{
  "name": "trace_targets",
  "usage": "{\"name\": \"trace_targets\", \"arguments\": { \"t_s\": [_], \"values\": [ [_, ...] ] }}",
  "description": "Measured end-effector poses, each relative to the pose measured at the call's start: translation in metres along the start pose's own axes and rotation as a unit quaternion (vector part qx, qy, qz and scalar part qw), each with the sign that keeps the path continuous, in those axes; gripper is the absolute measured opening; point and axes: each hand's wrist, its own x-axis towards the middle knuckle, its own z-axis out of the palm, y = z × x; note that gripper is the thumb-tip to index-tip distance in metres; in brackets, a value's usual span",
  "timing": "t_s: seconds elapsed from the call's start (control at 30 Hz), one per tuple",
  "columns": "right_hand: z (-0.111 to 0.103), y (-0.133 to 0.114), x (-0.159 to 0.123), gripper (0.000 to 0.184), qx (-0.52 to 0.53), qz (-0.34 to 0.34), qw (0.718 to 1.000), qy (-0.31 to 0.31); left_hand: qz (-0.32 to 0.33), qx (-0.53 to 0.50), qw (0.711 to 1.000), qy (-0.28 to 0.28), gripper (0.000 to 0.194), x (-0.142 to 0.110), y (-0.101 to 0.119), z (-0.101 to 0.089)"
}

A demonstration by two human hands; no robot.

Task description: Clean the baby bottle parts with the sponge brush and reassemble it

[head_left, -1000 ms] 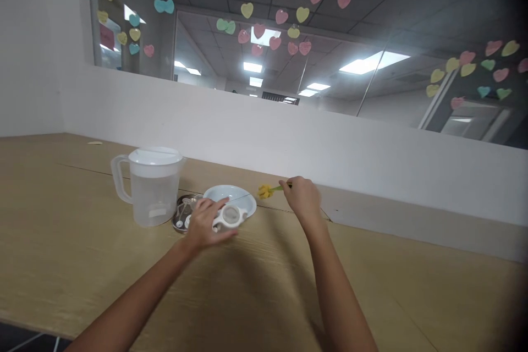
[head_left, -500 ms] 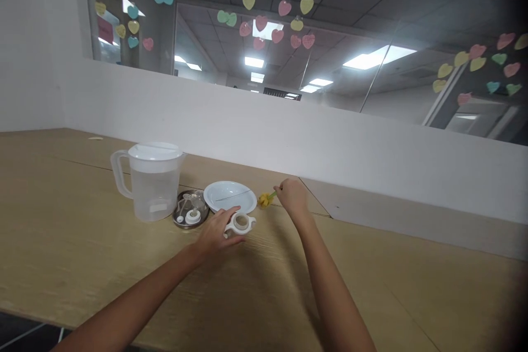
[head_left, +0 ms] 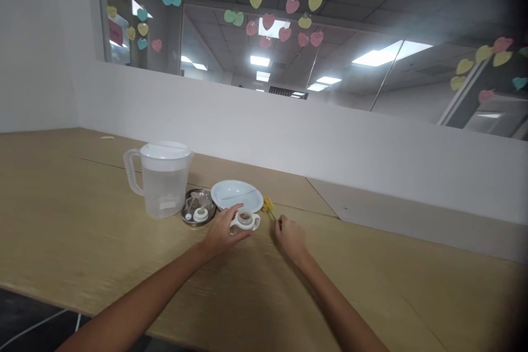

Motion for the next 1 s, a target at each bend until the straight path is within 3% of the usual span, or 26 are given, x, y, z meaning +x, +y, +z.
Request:
{"name": "trace_targets", "arguments": {
  "t_s": [0.2,1.0],
  "values": [
    [0.019,0.007,-0.009,0.031,0.053,0.01,0.997,-0.052,-0.017,-0.004,1.0,0.002,0.071,0.001,-0.003,0.001],
    [0.018,0.005,-0.015,0.031,0.027,-0.019,0.997,-0.069,-0.018,-0.007,1.0,-0.012,0.068,0.001,0.0,-0.002]
  ]
}}
